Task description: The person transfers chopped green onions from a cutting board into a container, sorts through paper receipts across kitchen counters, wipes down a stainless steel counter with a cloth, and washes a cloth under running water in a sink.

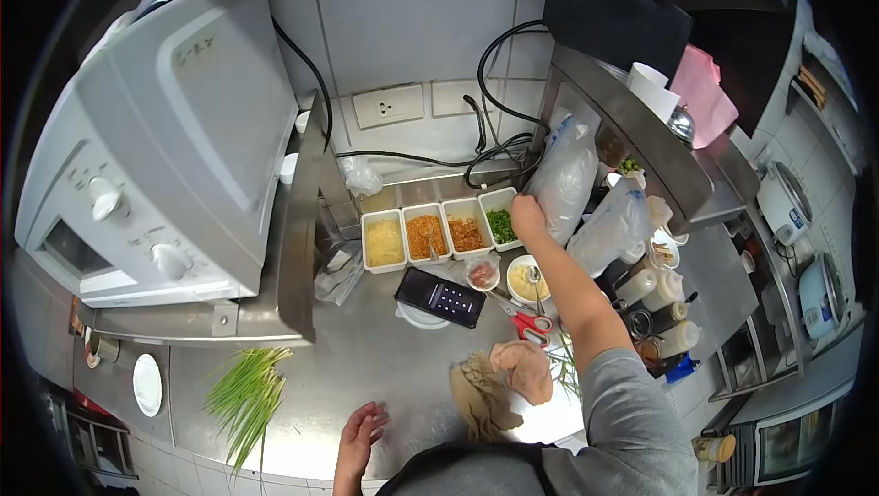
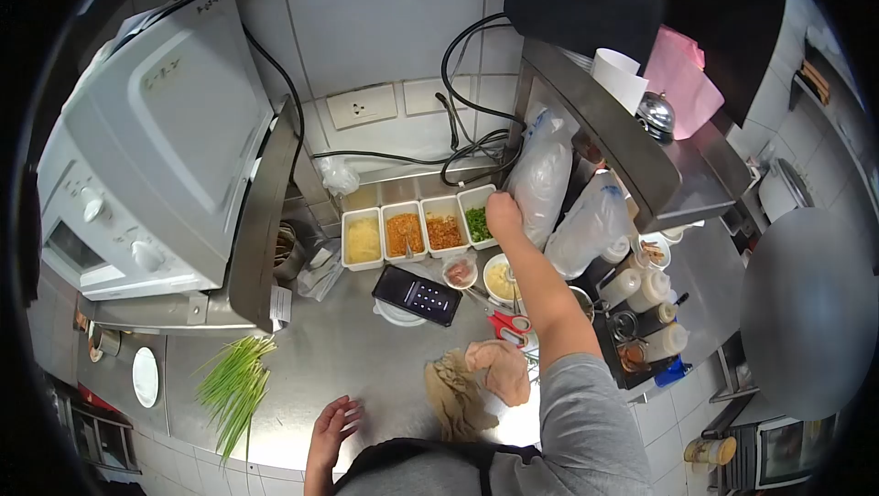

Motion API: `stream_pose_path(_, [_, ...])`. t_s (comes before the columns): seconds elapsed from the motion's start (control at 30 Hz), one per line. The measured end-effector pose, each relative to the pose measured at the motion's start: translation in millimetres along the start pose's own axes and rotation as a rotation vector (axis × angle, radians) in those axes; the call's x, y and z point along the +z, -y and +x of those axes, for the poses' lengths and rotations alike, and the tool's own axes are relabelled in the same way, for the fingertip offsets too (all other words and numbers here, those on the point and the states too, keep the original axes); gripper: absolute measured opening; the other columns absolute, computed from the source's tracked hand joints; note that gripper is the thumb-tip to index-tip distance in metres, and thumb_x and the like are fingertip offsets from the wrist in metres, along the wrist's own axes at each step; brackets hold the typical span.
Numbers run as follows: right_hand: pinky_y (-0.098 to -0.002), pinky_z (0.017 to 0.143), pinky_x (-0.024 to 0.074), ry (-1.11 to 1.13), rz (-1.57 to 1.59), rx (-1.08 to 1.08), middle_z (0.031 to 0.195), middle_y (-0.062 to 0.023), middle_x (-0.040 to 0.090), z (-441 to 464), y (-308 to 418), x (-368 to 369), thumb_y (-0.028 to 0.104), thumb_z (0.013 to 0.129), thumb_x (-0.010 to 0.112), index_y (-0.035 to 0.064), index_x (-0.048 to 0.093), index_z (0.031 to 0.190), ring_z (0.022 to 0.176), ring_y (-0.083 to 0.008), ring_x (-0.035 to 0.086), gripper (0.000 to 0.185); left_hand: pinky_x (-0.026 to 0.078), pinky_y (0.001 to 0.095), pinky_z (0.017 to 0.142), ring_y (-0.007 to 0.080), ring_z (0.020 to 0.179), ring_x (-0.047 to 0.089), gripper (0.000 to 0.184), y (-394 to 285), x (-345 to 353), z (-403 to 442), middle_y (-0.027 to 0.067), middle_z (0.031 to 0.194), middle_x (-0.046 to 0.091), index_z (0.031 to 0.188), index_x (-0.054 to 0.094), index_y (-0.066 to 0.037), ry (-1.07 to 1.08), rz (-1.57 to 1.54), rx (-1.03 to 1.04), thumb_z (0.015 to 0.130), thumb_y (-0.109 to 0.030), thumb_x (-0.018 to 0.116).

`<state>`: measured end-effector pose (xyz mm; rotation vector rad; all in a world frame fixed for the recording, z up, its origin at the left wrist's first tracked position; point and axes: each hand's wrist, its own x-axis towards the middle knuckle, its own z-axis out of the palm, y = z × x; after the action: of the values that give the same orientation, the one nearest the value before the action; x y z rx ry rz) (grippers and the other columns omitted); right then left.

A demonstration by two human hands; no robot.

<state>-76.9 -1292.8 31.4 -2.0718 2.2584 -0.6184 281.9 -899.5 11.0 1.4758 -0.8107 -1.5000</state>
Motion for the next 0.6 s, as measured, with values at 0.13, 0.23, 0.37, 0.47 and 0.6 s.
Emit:
stream_pose_path(0.13, [-0.0428, 0.075, 0.0495, -0.265, 0.155, -0.159, 0.092, -0.0247, 0.061, 13, -10, 27, -0.002, 0.075, 0.050, -0.0051, 0.060, 0.090, 0.085, -0.0396, 0.060, 0.019, 0.042, 0.0331, 0.087, 0.0191, 0.106, 0.056, 0.038, -8, 6, 5, 0.0079, 0.118, 0.055, 0.124, 0.046, -0.006, -0.033, 0.010, -0.002, 0.094, -0.029, 0.046])
stream_pose_path(0.23, [-0.0441, 0.074, 0.0476, -0.323, 0.346, -0.273, 0.091, -0.0251, 0.060, -21, -8, -6, -0.004, 0.073, 0.049, -0.0032, 0.061, 0.091, 0.084, -0.0399, 0.058, 0.022, 0.042, 0.0318, 0.087, 0.0184, 0.105, 0.056, 0.039, -11, 13, 10, 0.0074, 0.117, 0.055, 0.124, 0.046, -0.005, -0.003, 0.036, -0.003, 0.093, -0.030, 0.048])
stream_pose_path(0.37, [-0.0329, 0.056, 0.0434, -0.015, 0.560, -0.202, 0.063, -0.0123, 0.057, -96, -10, -37, 0.017, 0.086, 0.055, -0.0014, 0.063, 0.089, 0.061, -0.0214, 0.058, 0.020, 0.043, 0.0284, 0.085, 0.0182, 0.103, 0.056, 0.037, -7, 20, 18, 0.0081, 0.111, 0.059, 0.117, 0.052, -0.002, 0.059, 0.085, -0.007, 0.093, -0.030, 0.048])
stream_pose_path(0.47, [-0.0247, 0.049, 0.0396, 0.568, 0.762, -0.022, 0.058, 0.0003, 0.051, -175, 35, -72, 0.020, 0.089, 0.055, 0.0029, 0.064, 0.094, 0.054, -0.0070, 0.047, 0.020, 0.044, 0.0252, 0.082, 0.0141, 0.097, 0.058, 0.034, -1, 14, 25, 0.0077, 0.099, 0.063, 0.104, 0.059, -0.001, 0.110, 0.187, 0.115, 0.094, -0.031, 0.047])
stream_pose_path(0.6, [-0.0300, 0.085, 0.0450, 0.935, 0.536, -0.914, 0.130, -0.0106, 0.046, -269, 57, -19, 0.026, 0.080, 0.066, 0.0088, 0.045, 0.129, 0.109, -0.0216, 0.052, 0.056, 0.044, 0.0275, 0.057, 0.0108, 0.057, 0.052, 0.041, 5, 14, 12, 0.0030, 0.062, 0.057, 0.075, 0.061, -0.001, 0.019, 0.353, 0.170, 0.093, -0.036, 0.048])
